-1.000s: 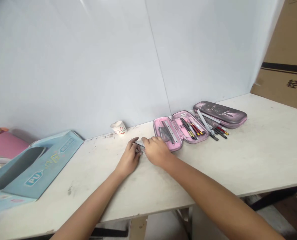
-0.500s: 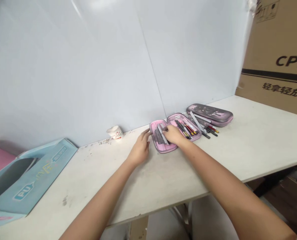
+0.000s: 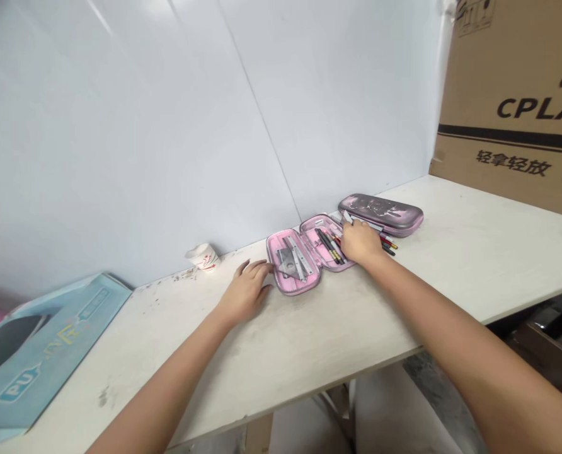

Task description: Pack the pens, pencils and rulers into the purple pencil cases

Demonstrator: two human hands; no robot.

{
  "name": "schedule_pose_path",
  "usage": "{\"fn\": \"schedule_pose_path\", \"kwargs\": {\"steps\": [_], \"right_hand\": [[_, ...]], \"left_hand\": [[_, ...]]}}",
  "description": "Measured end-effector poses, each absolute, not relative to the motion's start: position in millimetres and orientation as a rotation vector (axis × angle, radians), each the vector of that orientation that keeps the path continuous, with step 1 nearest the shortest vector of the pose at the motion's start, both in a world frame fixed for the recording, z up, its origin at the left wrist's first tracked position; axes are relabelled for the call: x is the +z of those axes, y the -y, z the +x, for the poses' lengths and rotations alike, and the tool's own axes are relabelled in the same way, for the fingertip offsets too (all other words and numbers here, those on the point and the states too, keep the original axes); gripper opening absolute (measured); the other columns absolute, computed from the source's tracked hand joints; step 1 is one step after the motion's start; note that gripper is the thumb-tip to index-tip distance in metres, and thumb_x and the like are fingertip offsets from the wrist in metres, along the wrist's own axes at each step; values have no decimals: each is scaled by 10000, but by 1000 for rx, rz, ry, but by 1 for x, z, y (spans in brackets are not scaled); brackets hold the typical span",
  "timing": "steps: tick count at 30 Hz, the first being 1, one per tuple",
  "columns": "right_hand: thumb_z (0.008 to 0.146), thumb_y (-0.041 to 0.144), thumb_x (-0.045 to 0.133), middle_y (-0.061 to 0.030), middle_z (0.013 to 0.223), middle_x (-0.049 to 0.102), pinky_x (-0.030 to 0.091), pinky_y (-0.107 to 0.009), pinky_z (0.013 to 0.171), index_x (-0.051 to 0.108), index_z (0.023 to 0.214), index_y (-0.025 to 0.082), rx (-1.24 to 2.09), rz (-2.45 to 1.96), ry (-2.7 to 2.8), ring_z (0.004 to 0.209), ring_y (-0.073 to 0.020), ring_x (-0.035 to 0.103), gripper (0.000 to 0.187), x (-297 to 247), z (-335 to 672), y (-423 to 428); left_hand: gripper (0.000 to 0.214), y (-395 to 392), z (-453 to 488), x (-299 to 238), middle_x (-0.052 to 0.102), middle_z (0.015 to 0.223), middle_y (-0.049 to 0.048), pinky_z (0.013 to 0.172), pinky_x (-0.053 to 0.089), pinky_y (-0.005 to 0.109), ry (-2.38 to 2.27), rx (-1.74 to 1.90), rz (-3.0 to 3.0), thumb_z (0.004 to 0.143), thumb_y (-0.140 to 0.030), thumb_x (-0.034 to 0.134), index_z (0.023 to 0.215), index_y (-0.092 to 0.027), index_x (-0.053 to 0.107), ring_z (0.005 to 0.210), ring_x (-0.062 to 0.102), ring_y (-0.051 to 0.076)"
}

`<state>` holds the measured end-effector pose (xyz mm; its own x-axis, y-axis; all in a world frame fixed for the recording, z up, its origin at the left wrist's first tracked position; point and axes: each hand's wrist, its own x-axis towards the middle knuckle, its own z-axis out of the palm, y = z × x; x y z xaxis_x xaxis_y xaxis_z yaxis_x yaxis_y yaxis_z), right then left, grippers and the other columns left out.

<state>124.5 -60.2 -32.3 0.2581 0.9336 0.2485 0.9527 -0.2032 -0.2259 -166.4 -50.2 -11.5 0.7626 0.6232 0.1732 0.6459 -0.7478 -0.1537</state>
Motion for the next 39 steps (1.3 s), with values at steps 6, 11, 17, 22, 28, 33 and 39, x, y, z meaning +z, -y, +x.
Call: {"fn": "schedule_pose_path", "kwargs": {"steps": [6, 11, 17, 22, 28, 33, 39], "right_hand": [[844, 244, 398, -236, 1036, 608, 426, -385, 802, 546, 1092, 57, 99, -2177, 1705, 969, -313, 593, 345, -35, 123, 59], [841, 299, 439, -184, 1064, 636, 416, -347, 824, 579, 1060, 125, 294, -1935, 1761, 1010, -281, 585, 313, -31, 122, 49], [869, 336, 425, -80, 1076, 659, 425, -247, 820, 608, 1007, 172, 573, -1663, 1720, 988, -173, 598, 282, -35, 104, 34], [844, 350, 486, -89, 995, 680, 429, -294, 877, 608, 962, 141, 922, -1242, 1330, 947, -163, 612, 270, -40, 99, 34], [783, 426, 576, -59, 888, 673, 473, -341, 865, 585, 878, 168, 1168, -712, 968, 846, -149, 635, 275, -30, 88, 49], [781, 468, 573, -52, 897, 665, 490, -335, 838, 570, 865, 180, 1208, -601, 992, 814, -145, 636, 300, -24, 83, 57], [837, 545, 443, -76, 1070, 636, 448, -309, 865, 557, 1044, 185, 1101, -969, 1320, 1008, -177, 580, 431, -28, 89, 63]], "left_hand": [[299, 42, -151, -6, 588, 1075, 82, 1070, 209, 519, 958, -55, -2734, 778, -130, 444, 1062, -199, 506, 1098, 486, 227], [186, 76, -158, 7, 579, 908, 67, 1049, 218, 527, 828, -46, -2795, 750, -215, 509, 932, -181, 525, 963, 507, 236], [310, 116, -154, 14, 545, 906, 77, 947, 347, 471, 734, 28, -2859, 795, -374, 530, 1050, -198, 551, 930, 485, 236], [363, 107, -132, 24, 538, 957, 101, 914, 380, 450, 694, -40, -2840, 782, -503, 524, 936, -183, 597, 996, 470, 269], [734, 67, -105, 40, 431, 1294, 163, 984, 340, 461, 838, -328, -2808, 722, -594, 551, 1287, -155, 390, 1182, 409, 308], [578, 44, -92, 41, 617, 1037, 95, 799, 436, 368, 1068, -122, -2852, 771, -607, 467, 1167, -188, 496, 933, 580, 257], [503, 33, -105, 48, 659, 860, 54, 633, 402, 290, 1539, -300, -2596, 801, -613, 374, 1020, -194, 549, 778, 610, 234]]}}
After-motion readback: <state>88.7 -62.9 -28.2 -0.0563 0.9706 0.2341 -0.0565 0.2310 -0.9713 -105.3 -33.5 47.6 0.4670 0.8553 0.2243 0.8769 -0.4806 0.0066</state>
